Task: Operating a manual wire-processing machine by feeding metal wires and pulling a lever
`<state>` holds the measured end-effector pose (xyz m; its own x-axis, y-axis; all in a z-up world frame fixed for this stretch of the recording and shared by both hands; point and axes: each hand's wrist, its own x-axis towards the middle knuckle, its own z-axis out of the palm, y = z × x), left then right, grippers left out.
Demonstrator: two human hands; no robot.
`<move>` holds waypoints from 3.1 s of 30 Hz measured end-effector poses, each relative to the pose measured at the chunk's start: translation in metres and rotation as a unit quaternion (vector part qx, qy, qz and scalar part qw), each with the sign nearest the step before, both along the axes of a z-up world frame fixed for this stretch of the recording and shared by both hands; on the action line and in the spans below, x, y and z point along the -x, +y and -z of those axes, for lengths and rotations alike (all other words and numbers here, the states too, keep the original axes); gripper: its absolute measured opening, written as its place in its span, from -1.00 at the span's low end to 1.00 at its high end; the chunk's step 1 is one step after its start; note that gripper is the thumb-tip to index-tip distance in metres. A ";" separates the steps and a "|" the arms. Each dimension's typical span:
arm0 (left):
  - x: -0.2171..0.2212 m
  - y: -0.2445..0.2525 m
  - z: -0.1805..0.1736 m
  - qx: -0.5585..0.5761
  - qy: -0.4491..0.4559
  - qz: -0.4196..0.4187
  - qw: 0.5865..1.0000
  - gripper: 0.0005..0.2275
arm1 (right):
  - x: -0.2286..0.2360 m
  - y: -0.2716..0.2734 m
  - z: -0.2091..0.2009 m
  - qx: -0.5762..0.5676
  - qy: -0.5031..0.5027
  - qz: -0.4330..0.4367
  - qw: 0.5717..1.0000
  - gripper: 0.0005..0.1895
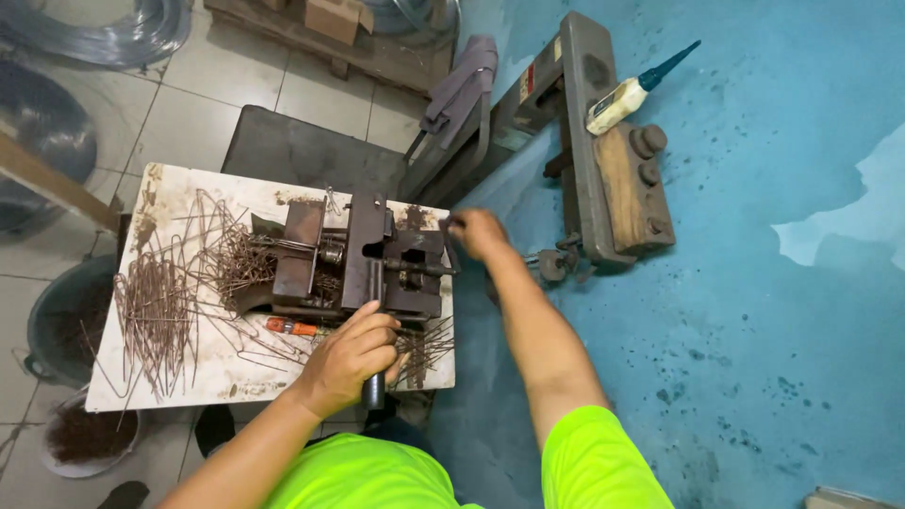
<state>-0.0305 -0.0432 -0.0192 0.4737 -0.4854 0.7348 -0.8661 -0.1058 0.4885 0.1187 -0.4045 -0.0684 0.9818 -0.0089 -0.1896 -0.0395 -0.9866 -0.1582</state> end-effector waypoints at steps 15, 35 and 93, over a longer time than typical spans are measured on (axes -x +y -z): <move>0.002 -0.005 0.010 0.018 -0.014 -0.015 1.000 -0.84 | 0.177 0.083 -0.281 -0.160 0.116 -0.054 0.979 -0.73; -0.008 0.003 -0.018 0.035 -0.046 0.033 0.998 -0.78 | 0.170 0.066 -0.234 -0.105 0.336 -0.150 0.924 -0.63; -0.018 0.002 -0.007 -0.023 -0.060 0.060 0.996 -0.77 | 0.191 0.091 -0.260 -0.140 0.021 -0.027 0.990 -0.68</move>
<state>-0.0123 -0.0411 -0.0126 0.3196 -0.5677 0.7587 -0.9260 -0.0174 0.3771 -0.0727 -0.3132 0.1915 0.9708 0.1024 -0.2171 0.0003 -0.9049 -0.4256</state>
